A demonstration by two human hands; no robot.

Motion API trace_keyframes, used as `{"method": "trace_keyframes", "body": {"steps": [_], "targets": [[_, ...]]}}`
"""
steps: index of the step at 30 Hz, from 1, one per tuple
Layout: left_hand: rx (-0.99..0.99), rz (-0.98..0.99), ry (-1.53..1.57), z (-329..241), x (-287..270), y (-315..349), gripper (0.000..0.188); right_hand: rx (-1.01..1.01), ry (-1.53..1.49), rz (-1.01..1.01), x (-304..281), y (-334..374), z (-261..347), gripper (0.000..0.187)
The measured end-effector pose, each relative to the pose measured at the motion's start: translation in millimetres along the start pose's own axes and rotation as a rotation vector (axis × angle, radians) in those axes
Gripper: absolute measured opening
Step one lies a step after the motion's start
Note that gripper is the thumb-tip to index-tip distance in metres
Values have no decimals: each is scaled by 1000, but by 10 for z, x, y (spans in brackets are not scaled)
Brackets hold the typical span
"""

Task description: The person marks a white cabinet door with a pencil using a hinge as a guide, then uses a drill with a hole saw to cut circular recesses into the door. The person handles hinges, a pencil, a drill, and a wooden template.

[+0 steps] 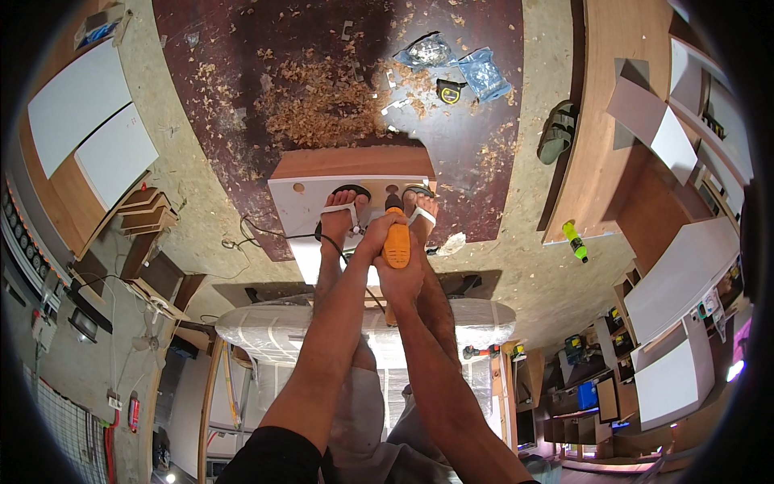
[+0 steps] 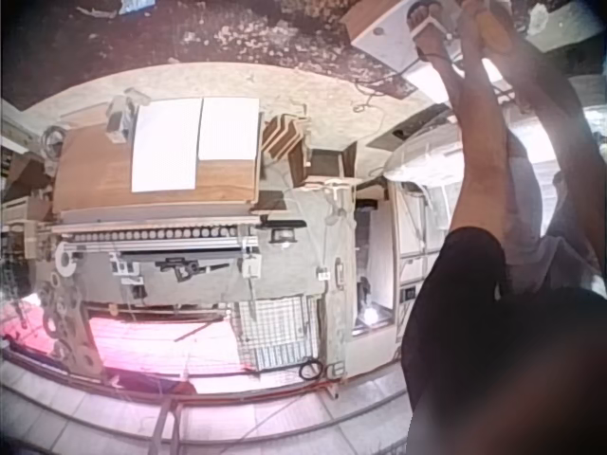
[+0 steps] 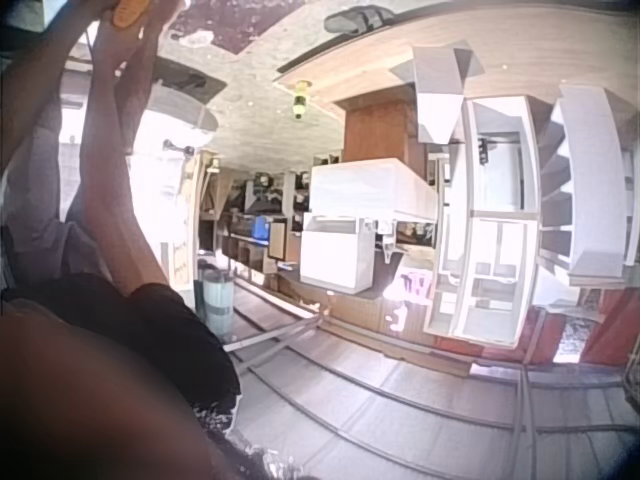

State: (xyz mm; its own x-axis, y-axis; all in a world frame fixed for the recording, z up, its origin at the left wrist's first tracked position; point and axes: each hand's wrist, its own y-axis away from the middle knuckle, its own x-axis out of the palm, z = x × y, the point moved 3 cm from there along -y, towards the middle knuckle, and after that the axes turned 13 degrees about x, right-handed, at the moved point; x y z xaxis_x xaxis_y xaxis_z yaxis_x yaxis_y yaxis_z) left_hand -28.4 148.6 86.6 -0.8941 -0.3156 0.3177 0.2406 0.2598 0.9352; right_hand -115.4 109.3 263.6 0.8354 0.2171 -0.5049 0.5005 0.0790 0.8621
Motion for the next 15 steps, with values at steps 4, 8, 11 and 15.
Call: {"method": "trace_keyframes", "body": {"steps": [4,8,11,15], "targets": [[8,-14,-17,-32,24,19,23,-21,8,-7,-16,4,10,96],[-36,-39,-28,-32,23,27,23,-8,15,-6,-28,18,19,96],[-36,-38,-28,-26,15,19,23,-19,14,-6,-26,16,23,96],[-24,-21,3,-35,32,23,23,-30,-14,-4,-17,13,14,95]]}}
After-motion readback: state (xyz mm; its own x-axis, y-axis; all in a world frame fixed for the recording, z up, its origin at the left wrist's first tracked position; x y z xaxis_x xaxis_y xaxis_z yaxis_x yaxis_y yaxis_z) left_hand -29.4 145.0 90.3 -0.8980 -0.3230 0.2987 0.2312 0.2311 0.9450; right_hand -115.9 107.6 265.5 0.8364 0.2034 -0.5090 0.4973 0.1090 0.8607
